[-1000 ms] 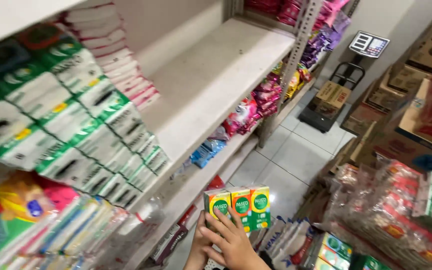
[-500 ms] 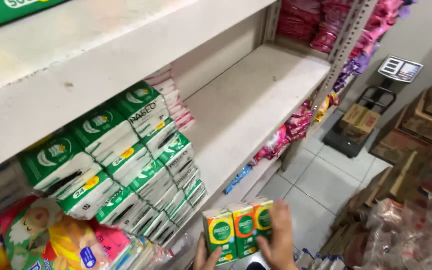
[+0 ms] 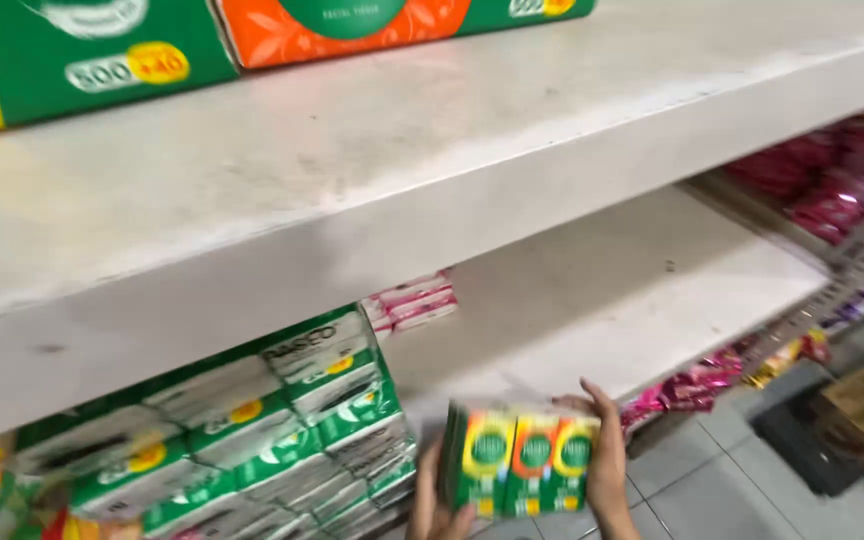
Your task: The person organizes and restocks boxes of mosquito repellent coils on a store shelf by hand, then stacks and arranges small tissue packs on another shelf.
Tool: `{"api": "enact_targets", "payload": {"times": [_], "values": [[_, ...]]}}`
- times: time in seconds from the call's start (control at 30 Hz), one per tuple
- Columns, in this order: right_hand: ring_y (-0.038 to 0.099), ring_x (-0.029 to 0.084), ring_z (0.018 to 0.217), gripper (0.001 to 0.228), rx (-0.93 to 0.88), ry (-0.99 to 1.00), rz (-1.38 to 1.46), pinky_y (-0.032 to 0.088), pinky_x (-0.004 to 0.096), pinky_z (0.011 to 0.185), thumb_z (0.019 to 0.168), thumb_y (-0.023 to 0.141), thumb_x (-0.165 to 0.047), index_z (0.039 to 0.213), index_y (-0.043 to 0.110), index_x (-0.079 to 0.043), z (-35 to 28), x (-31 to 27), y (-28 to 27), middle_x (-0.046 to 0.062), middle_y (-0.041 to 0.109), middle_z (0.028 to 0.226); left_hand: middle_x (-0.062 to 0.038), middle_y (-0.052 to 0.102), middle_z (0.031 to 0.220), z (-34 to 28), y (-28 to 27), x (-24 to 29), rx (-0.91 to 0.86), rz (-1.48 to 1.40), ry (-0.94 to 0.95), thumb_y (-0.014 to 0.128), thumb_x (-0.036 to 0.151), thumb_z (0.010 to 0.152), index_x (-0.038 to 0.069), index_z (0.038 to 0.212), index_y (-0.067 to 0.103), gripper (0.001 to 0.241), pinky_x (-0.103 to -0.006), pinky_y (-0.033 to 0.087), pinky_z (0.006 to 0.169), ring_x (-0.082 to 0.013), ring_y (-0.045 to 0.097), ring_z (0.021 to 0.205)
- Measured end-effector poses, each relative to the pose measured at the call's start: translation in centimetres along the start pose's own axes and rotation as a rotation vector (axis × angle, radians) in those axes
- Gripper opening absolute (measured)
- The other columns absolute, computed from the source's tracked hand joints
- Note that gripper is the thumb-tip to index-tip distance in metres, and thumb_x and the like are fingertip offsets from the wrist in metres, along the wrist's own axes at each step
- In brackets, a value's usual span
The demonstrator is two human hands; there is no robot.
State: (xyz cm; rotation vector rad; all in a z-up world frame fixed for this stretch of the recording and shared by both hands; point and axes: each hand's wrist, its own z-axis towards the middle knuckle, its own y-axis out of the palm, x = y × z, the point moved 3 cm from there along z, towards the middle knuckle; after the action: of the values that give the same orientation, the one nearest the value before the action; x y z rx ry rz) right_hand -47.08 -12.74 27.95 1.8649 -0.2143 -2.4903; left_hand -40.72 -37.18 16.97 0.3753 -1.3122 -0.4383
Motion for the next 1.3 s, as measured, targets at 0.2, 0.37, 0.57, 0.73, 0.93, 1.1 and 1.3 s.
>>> {"api": "enact_targets", "payload": {"times": [0.2, 0.37, 0.57, 0.73, 0.93, 1.1, 1.3], "values": [[0.060, 0.029, 0.127, 0.065, -0.334, 0.077, -0.444, 0.047, 0.038, 0.105, 0.095, 0.057, -0.031, 0.151, 0.037, -0.007, 12.1, -2.5, 0.3, 0.019, 0.057, 0.143, -0.015, 0.022, 0.160, 7.3, 4.6, 3.7, 0.286, 0.385, 0.146, 0.075, 0.006, 0.081, 0.010, 0.158, 0.025, 0.092, -0.0484, 0.051, 0.105, -0.0315, 0.038, 0.146], [0.024, 0.054, 0.143, 0.109, -0.753, -0.447, -0.558, 0.029, 0.054, 0.112, 0.075, 0.084, -0.038, 0.157, 0.021, -0.002, 14.0, -4.8, 1.3, 0.037, 0.013, 0.157, -0.024, 0.035, 0.151, 8.5, 8.8, 6.4, 0.588, 0.942, 0.425, 0.075, 0.011, 0.081, 0.004, 0.147, 0.045, 0.072, -0.0509, 0.042, 0.108, -0.0386, 0.040, 0.141], [0.032, 0.049, 0.145, 0.111, -0.988, -0.263, -0.924, 0.025, 0.057, 0.114, 0.074, 0.081, -0.055, 0.160, 0.022, -0.018, 14.1, -2.1, 4.3, 0.037, 0.000, 0.165, -0.013, 0.059, 0.127, 7.0, 10.6, 7.0, 0.712, 1.357, 0.276, 0.074, 0.018, 0.082, 0.012, 0.132, 0.062, 0.052, -0.0492, 0.043, 0.103, -0.0357, 0.055, 0.122], [0.043, 0.042, 0.141, 0.075, -0.831, -0.336, -1.014, 0.021, 0.062, 0.119, 0.093, 0.059, -0.047, 0.156, 0.029, -0.018, 11.6, -1.2, 8.5, 0.025, 0.049, 0.145, -0.014, 0.058, 0.137, 6.3, 12.1, 8.8, 0.587, 1.294, 0.244, 0.071, 0.013, 0.086, 0.009, 0.135, 0.063, 0.050, -0.0465, 0.043, 0.107, -0.0362, 0.053, 0.128], [0.058, 0.032, 0.129, 0.072, -0.715, -0.098, -1.054, 0.020, 0.062, 0.127, 0.098, 0.052, -0.038, 0.162, 0.027, -0.015, 11.9, -1.0, 10.2, 0.011, 0.068, 0.128, -0.024, 0.043, 0.147, 8.5, 12.3, 11.4, 0.498, 1.303, 0.145, 0.070, 0.013, 0.088, 0.005, 0.137, 0.055, 0.052, -0.0484, 0.038, 0.108, -0.0442, 0.041, 0.134], [0.026, 0.053, 0.146, 0.074, -0.638, -0.377, -0.689, 0.020, 0.067, 0.113, 0.090, 0.058, -0.011, 0.153, 0.027, 0.010, 10.9, -2.9, 9.7, 0.042, 0.030, 0.154, -0.021, 0.048, 0.149, 8.5, 14.1, 11.7, 0.613, 1.362, 0.197, 0.066, 0.015, 0.091, 0.006, 0.142, 0.055, 0.053, -0.0482, 0.038, 0.111, -0.0426, 0.045, 0.134], [0.016, 0.060, 0.149, 0.103, -0.669, -0.571, -0.604, 0.019, 0.065, 0.115, 0.077, 0.079, -0.031, 0.154, 0.022, 0.008, 9.8, -3.8, 7.2, 0.048, 0.010, 0.154, -0.021, 0.057, 0.138, 3.8, 19.9, 10.8, 0.806, 1.342, 0.305, 0.065, 0.013, 0.091, 0.005, 0.138, 0.059, 0.048, -0.0472, 0.045, 0.106, -0.0405, 0.056, 0.125]]}}
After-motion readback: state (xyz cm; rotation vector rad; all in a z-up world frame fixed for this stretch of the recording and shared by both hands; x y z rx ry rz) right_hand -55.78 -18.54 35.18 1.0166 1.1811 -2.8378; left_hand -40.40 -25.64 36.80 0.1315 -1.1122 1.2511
